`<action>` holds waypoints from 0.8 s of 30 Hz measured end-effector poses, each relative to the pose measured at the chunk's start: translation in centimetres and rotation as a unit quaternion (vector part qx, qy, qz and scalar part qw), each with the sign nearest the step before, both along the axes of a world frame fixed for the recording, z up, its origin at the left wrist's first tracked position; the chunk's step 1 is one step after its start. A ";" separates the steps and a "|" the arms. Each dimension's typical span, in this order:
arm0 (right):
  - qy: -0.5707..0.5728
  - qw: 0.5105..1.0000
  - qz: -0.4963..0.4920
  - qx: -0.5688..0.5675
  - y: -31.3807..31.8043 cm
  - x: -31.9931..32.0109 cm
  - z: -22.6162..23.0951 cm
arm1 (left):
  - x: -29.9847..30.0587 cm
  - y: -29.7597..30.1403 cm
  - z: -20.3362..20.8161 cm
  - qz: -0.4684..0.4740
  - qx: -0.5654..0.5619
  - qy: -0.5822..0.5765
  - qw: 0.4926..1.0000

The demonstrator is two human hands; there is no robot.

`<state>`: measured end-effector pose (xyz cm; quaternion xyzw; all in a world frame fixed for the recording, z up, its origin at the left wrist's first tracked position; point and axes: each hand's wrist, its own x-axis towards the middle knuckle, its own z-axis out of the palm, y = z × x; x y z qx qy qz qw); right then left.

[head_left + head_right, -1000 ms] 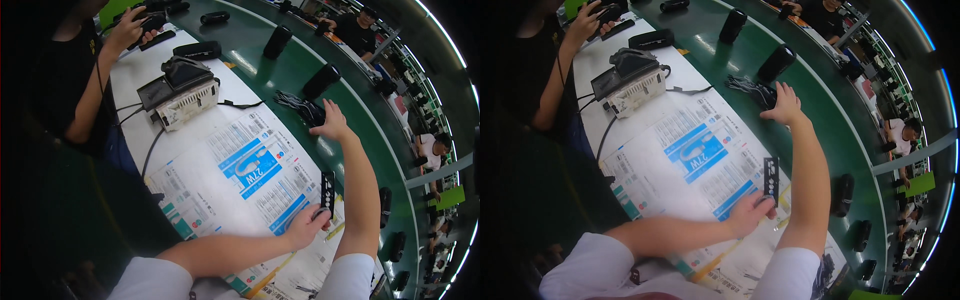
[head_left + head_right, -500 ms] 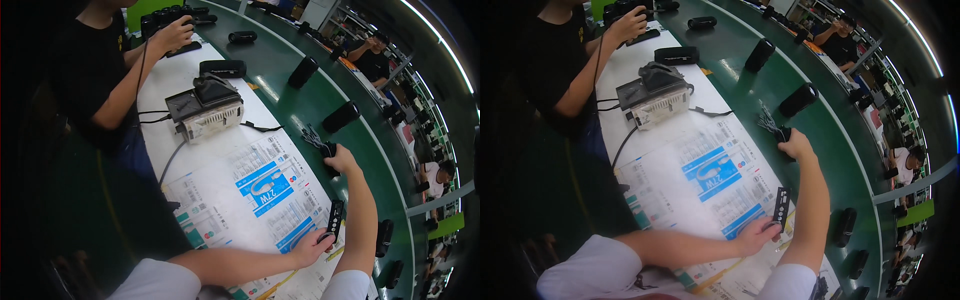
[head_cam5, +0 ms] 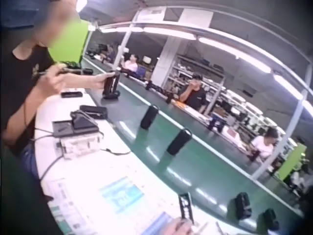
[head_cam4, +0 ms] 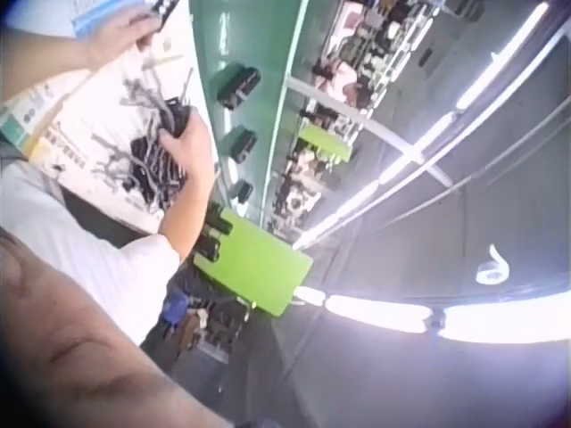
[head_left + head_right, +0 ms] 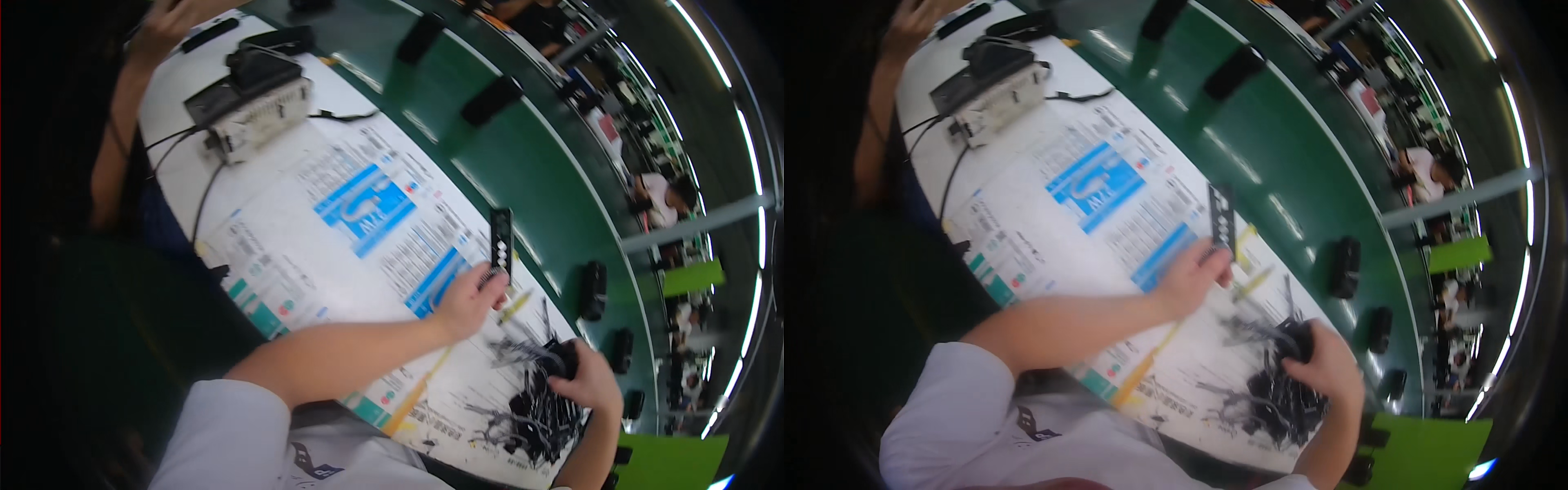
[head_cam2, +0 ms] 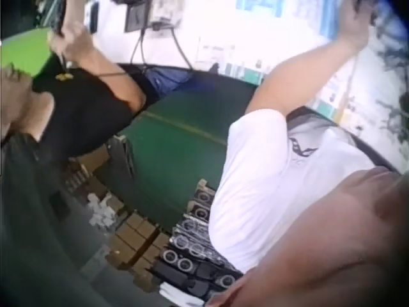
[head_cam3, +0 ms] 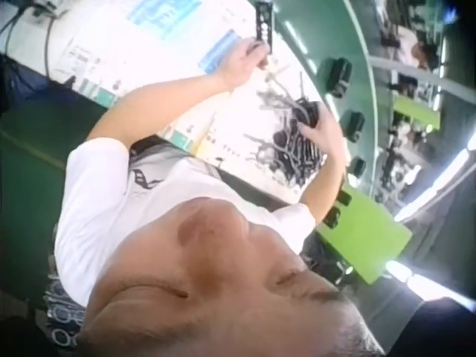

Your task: The recorder is inspecting and assembling components for portable Bluetooth speakers on an assembly line.

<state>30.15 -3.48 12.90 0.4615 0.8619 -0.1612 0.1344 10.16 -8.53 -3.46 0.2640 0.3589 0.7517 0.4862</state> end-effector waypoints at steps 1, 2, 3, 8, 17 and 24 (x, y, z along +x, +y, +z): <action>-0.027 1.000 0.015 0.000 -1.4 1.4 -0.8 | -0.2 -0.1 -0.1 -0.002 0.019 0.013 1.000; -0.042 0.999 0.020 -0.002 -2.2 2.9 -2.0 | -0.3 -0.3 0.1 -0.005 0.014 0.038 0.999; -0.051 0.998 -0.013 -0.026 -3.2 3.2 -2.6 | -0.5 -0.6 0.4 -0.009 0.017 0.046 0.999; 0.096 0.988 0.030 0.116 -5.6 4.7 -3.3 | -0.4 -2.9 1.2 -0.085 0.030 0.190 0.978; 0.657 0.695 -0.171 -0.236 -9.8 0.4 -12.0 | 3.9 -6.5 2.7 -0.121 0.165 0.657 0.726; 0.774 0.558 -0.263 -0.141 -8.3 3.6 -9.8 | 5.2 -5.4 3.6 -0.145 0.266 0.703 0.644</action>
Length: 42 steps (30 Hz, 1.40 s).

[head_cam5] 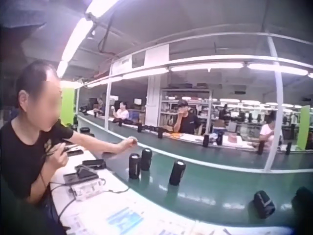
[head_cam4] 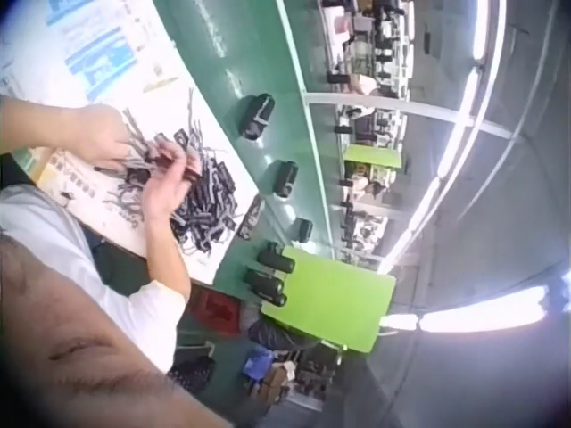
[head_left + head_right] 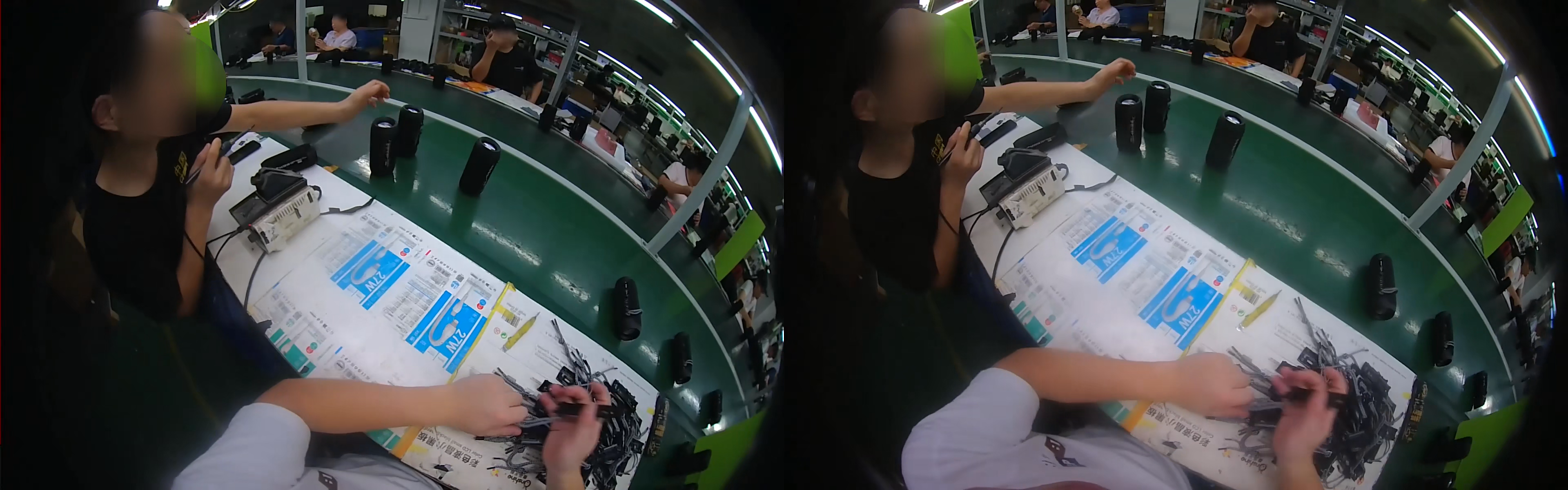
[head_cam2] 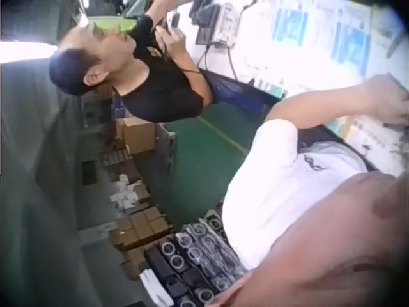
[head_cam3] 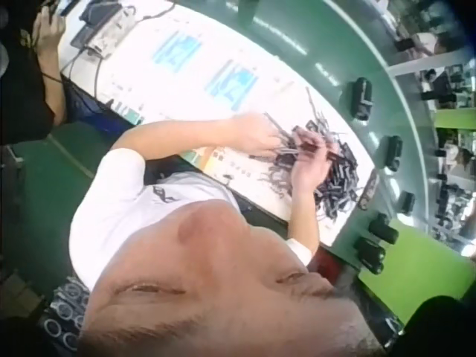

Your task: The recorder is inspecting and assembling components for portable Bluetooth speakers on an assembly line.

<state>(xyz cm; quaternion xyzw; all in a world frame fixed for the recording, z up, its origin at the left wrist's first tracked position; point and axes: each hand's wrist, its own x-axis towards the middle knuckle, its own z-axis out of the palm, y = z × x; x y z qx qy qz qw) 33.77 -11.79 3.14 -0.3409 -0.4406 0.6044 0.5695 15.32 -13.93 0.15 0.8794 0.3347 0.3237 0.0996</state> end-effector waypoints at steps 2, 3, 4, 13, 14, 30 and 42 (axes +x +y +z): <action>0.043 0.995 -0.009 0.088 0.7 1.7 -0.2 | -1.1 1.9 0.0 -0.038 0.034 -0.013 0.999; 0.085 0.988 0.067 0.107 1.1 3.7 -0.5 | -1.8 2.8 0.6 -0.075 0.078 -0.021 0.994; 0.126 0.984 0.087 0.090 0.8 4.5 0.0 | -2.7 3.7 1.3 -0.066 0.069 -0.007 0.995; 0.249 0.956 0.133 -0.085 0.7 6.2 2.5 | -14.9 23.5 4.5 0.357 0.174 0.048 0.917; 0.252 0.947 0.163 -0.119 1.0 7.4 1.8 | -16.0 25.2 4.6 0.429 0.150 0.059 0.889; 0.102 0.978 0.150 0.100 1.3 6.1 1.2 | -20.4 30.7 2.7 0.483 0.032 -0.186 0.855; 0.006 0.980 0.198 0.026 0.3 6.6 -0.6 | -11.3 11.2 2.1 0.053 -0.259 -0.739 0.619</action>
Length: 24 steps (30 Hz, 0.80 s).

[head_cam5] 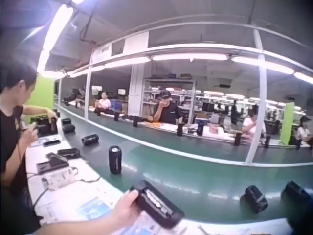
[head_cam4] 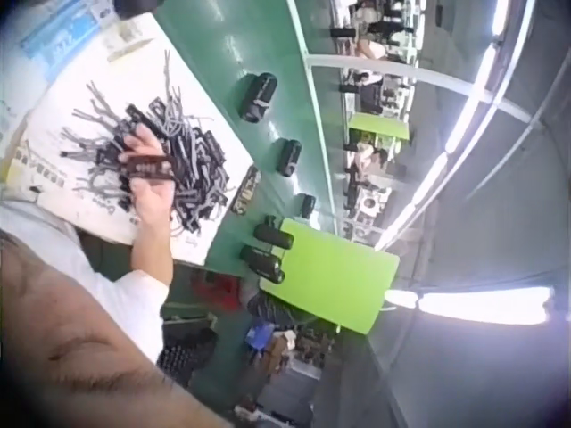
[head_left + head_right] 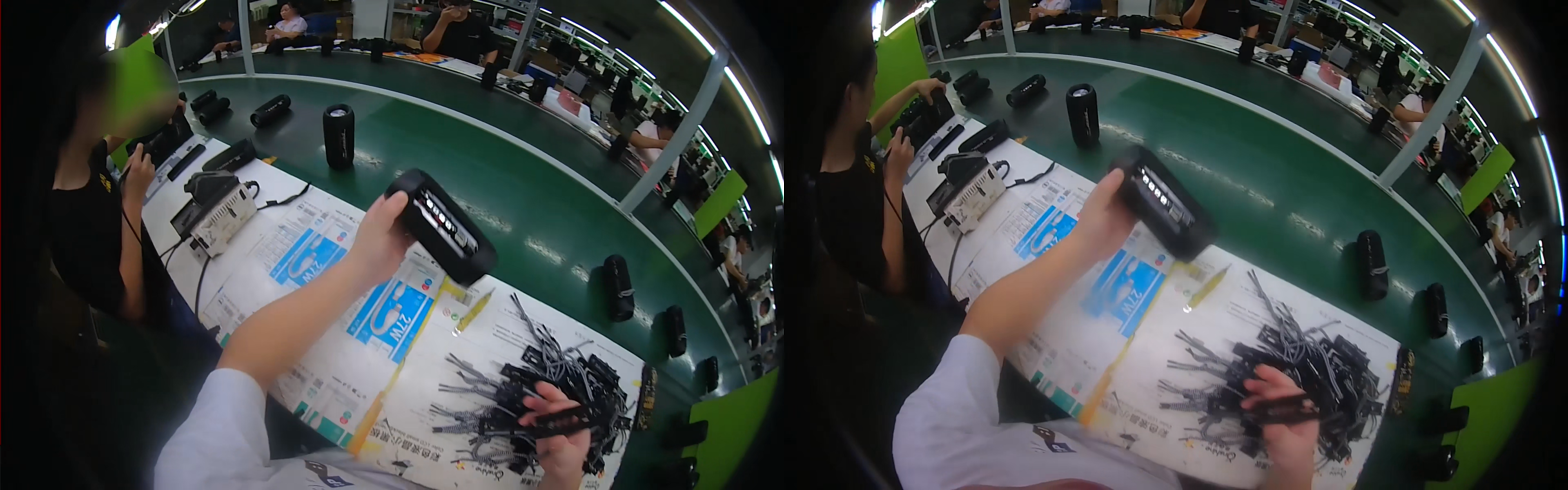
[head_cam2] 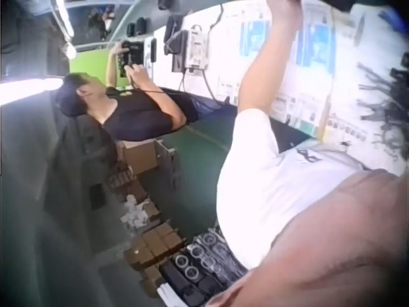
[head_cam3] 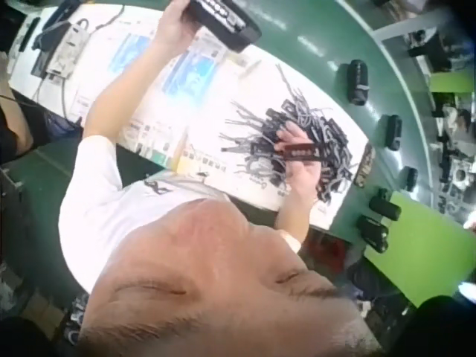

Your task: The recorder is inspecting and assembling components for portable Bluetooth speakers on an assembly line.

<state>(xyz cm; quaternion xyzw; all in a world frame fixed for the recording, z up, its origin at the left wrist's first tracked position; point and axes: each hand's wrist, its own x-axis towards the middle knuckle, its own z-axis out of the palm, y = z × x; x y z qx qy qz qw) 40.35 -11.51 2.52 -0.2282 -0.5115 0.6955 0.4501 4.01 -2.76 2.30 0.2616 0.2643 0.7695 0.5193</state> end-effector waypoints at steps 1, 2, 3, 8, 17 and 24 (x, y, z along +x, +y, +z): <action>-0.023 0.999 0.024 0.010 -0.1 -0.6 0.0 | 1.2 -1.5 0.0 -0.021 0.006 -0.002 1.000; 0.000 0.999 0.052 -0.018 -0.4 -1.3 0.4 | 2.4 -2.7 -0.3 -0.048 -0.009 -0.024 0.998; -0.023 0.996 0.079 -0.030 -0.6 -1.7 0.4 | 3.2 -4.0 -0.3 -0.075 -0.026 -0.045 0.996; -0.028 0.983 0.156 -0.090 -2.6 -5.5 0.3 | 6.4 -7.6 -1.9 -0.144 -0.028 -0.071 0.987; -0.104 0.994 -0.004 -0.027 -2.1 -5.3 -0.6 | 4.8 -8.2 -2.8 -0.147 0.030 0.078 0.986; -0.114 0.989 -0.091 0.029 2.0 -3.9 1.1 | 4.8 -9.0 -1.7 -0.308 -0.021 0.314 0.898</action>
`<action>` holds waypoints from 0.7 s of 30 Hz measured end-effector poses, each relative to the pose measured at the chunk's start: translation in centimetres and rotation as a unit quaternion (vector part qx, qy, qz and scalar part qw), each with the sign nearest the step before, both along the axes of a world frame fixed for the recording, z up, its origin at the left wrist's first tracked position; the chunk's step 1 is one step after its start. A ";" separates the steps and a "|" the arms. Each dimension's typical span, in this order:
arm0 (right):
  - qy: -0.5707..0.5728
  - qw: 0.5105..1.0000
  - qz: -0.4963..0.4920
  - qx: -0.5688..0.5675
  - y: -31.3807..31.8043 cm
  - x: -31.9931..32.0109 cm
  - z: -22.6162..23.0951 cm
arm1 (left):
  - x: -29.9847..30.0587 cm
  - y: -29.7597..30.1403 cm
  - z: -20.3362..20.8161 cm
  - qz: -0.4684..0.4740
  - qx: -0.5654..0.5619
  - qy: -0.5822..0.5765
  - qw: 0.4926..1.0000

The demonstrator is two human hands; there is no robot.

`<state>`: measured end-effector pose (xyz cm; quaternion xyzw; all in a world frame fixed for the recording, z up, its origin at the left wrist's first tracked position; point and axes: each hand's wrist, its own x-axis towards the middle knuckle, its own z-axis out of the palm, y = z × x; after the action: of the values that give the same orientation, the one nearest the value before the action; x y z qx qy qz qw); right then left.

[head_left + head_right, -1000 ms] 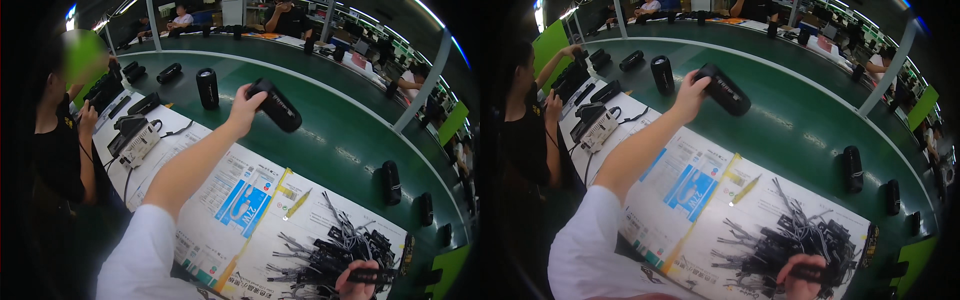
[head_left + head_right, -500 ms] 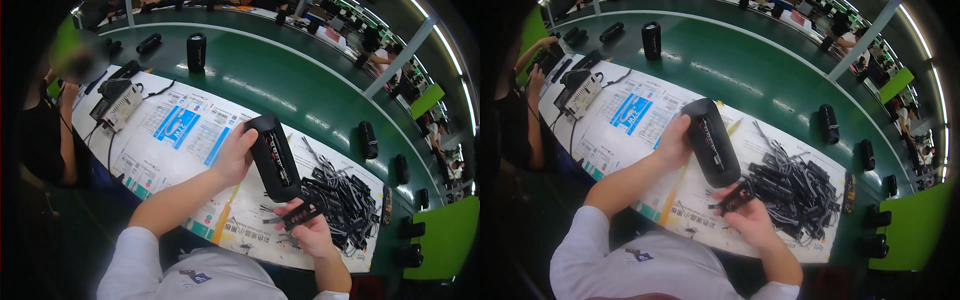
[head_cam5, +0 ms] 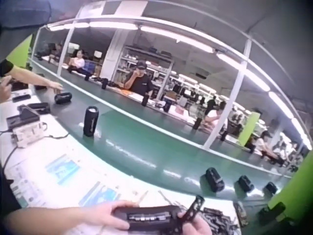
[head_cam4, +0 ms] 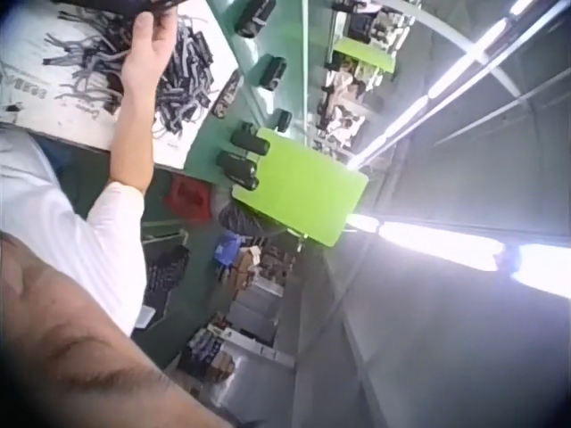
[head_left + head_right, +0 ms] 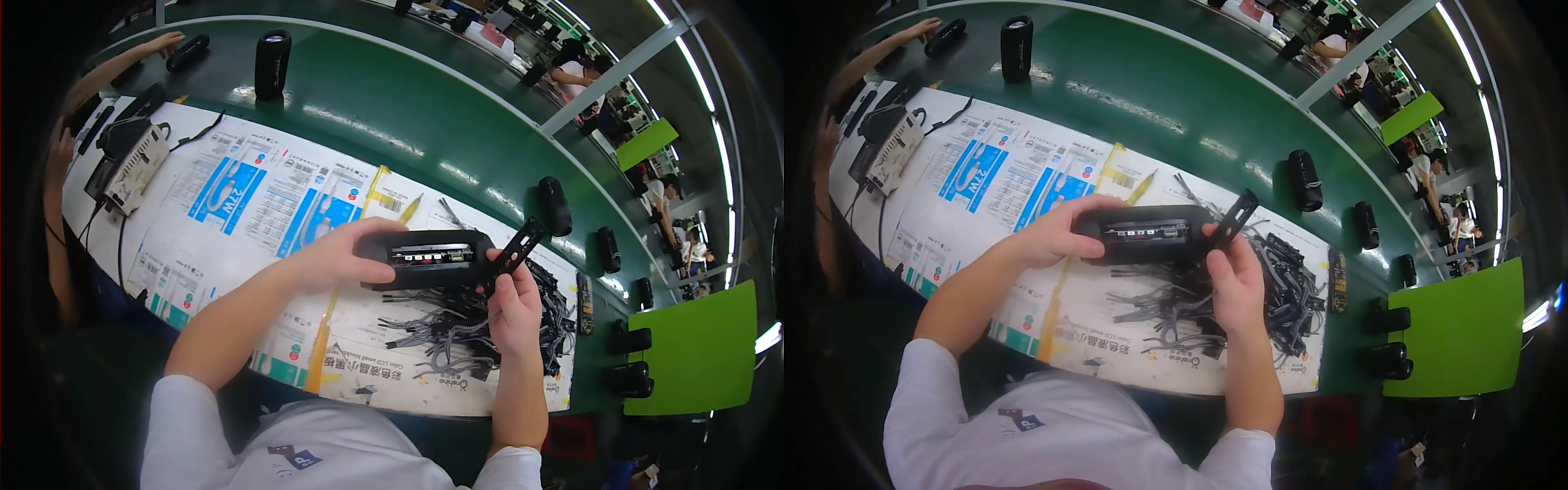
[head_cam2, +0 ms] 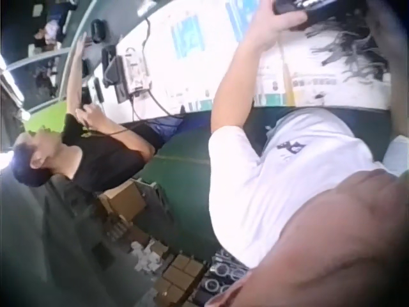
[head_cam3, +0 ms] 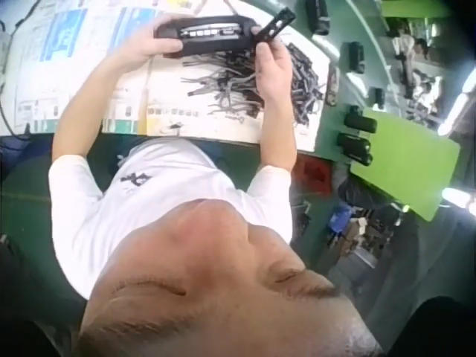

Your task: The recorder is inspecting and assembling components for portable Bluetooth speakers on an assembly line.

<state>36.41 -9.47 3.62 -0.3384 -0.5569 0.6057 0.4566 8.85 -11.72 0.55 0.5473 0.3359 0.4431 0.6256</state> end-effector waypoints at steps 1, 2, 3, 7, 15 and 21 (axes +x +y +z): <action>0.000 1.000 0.013 0.007 0.5 0.1 0.2 | 0.0 -0.1 0.2 -0.029 -0.071 -0.052 0.996; -0.001 1.000 0.028 0.002 1.0 0.3 0.3 | 0.1 -0.1 0.3 -0.058 -0.141 -0.102 0.983; 0.001 0.999 0.045 -0.004 1.3 0.0 0.6 | 0.1 -0.1 0.2 -0.073 -0.144 -0.117 0.980; 0.030 0.993 0.115 -0.013 1.2 -2.7 1.8 | 1.5 -1.0 -0.5 -0.104 -0.196 -0.164 0.961; 0.053 0.995 -0.052 0.073 1.4 -4.4 0.2 | 3.6 -1.4 -2.7 0.063 -0.151 -0.280 0.946; 0.099 0.994 0.049 -0.025 -0.5 -4.5 -1.3 | 3.6 -0.7 -2.1 0.167 -0.057 -0.277 0.944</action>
<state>31.93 -9.98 2.33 -0.2604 -0.5099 0.6713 0.4707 12.40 -12.47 -1.56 0.3025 0.2604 0.6558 0.6408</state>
